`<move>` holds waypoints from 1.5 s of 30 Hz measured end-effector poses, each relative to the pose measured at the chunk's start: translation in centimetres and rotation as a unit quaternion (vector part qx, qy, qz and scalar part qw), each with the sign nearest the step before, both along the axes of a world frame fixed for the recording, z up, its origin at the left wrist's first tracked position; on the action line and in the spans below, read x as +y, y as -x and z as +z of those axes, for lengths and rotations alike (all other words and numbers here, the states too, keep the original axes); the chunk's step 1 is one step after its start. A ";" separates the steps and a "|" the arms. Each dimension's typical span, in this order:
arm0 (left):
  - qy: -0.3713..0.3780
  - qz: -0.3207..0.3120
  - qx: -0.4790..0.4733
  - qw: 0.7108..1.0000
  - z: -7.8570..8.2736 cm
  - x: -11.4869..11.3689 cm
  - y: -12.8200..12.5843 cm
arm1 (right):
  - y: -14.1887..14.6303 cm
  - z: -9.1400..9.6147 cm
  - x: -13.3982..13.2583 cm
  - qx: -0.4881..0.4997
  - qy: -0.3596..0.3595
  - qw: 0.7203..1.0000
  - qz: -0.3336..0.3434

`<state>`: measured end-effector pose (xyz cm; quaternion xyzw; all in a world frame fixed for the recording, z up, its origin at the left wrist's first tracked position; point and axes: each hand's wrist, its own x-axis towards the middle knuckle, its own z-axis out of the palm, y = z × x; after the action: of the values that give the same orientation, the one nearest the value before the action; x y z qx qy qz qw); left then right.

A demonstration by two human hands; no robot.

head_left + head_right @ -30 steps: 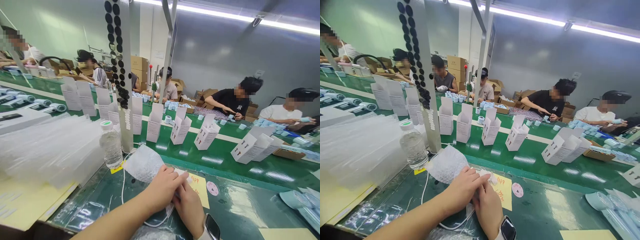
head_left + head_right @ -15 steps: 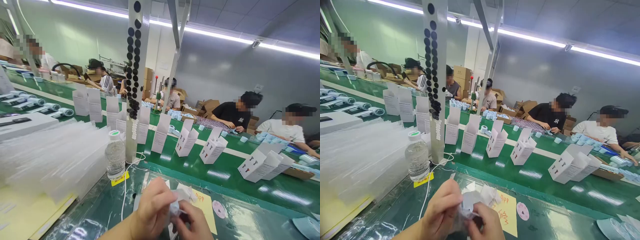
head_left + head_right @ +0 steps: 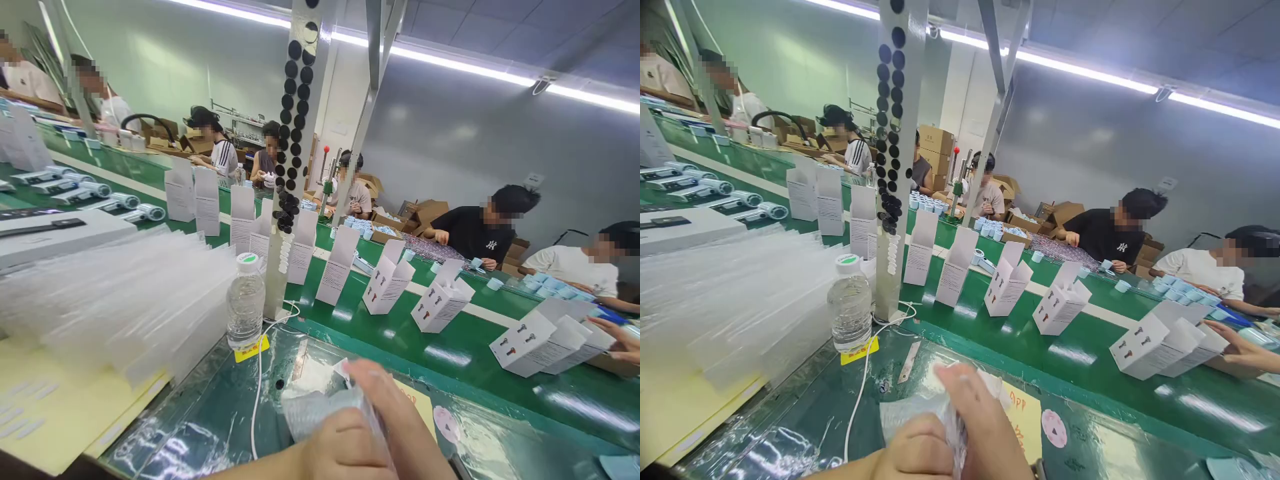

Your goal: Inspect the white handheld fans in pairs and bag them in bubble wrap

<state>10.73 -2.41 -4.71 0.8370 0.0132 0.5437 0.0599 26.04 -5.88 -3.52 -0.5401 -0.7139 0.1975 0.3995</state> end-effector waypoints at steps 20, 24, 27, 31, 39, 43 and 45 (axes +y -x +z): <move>0.063 0.149 0.067 0.985 -5.6 3.4 -4.9 | -1.7 8.3 18.4 0.010 -0.213 0.935 -0.282; 0.052 0.141 0.063 0.987 -5.6 3.4 -5.0 | -0.8 7.9 18.8 -0.076 -0.248 0.926 -0.276; 0.034 0.141 0.030 0.989 -5.3 3.3 -4.9 | -0.2 7.9 18.7 -0.129 -0.239 0.922 -0.276; 0.016 0.148 0.014 0.989 -4.9 3.2 -4.8 | 0.6 8.1 18.6 -0.190 -0.192 0.915 -0.298; 0.033 0.145 0.025 0.989 -5.3 3.2 -5.1 | 0.7 9.9 20.5 -0.298 -0.031 0.907 -0.297; 0.064 0.132 0.040 0.988 -5.1 3.2 -4.8 | 0.1 11.7 23.3 -0.340 0.046 0.903 -0.260; 0.083 0.125 0.055 0.987 -4.9 3.3 -4.4 | -0.1 12.0 24.4 -0.351 0.075 0.900 -0.247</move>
<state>15.17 0.93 -9.60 0.8496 0.1665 0.4968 0.0599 26.10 18.49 8.46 -0.7619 -0.6344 -0.0571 0.1178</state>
